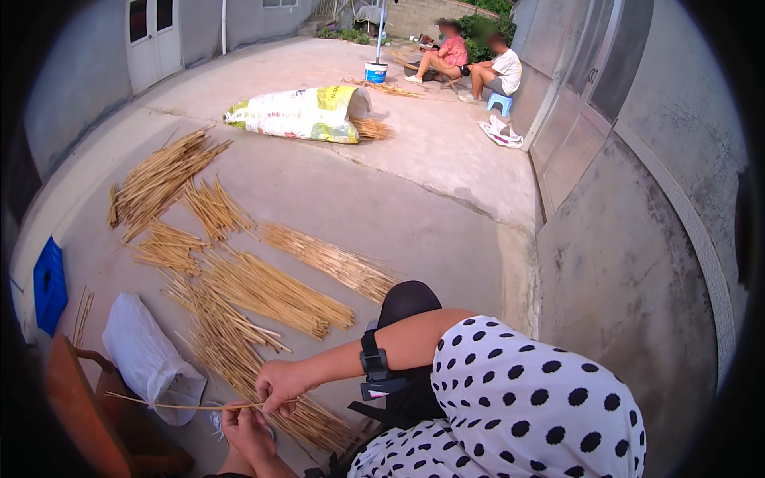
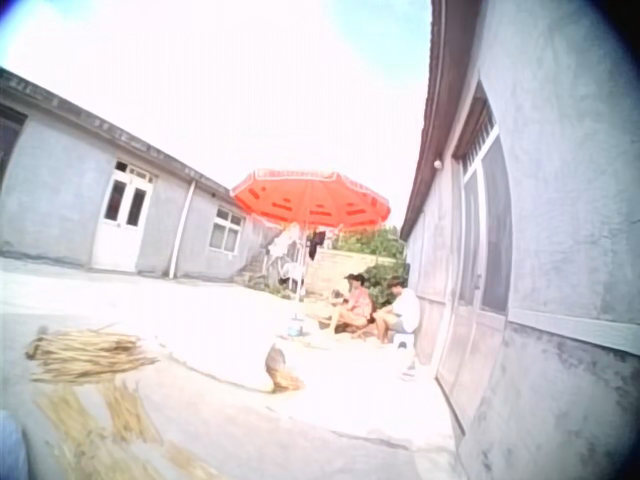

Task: The person is manually weaving or assembling long straw-like fibers into a bundle or craft object.

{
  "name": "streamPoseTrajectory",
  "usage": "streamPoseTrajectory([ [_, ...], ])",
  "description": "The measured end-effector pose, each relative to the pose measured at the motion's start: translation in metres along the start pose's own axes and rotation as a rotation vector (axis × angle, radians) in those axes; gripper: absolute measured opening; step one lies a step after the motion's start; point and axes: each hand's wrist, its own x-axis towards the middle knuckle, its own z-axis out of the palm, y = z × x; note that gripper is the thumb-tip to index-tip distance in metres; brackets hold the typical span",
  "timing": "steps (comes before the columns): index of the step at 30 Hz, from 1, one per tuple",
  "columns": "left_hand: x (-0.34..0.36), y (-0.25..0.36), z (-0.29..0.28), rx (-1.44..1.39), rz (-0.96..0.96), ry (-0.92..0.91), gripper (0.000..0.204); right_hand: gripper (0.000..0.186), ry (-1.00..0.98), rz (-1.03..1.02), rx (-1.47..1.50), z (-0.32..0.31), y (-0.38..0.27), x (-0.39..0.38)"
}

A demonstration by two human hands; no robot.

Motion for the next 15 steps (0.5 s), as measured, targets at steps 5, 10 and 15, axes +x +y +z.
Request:
streamPoseTrajectory([
  [5,-0.003,-0.021,-0.047,-0.007,-0.047,0.118,0.007,0.017,0.051,0.017,-0.021,0.015,0.034,0.046],
  [10,0.029,-0.046,-0.078,-0.021,-0.050,0.048,0.006,0.018,0.231,0.064,-0.150,0.016,0.047,0.073],
  [15,0.020,-0.050,-0.080,-0.008,-0.049,0.073,0.007,0.017,0.213,0.092,-0.184,0.024,0.050,0.072],
])
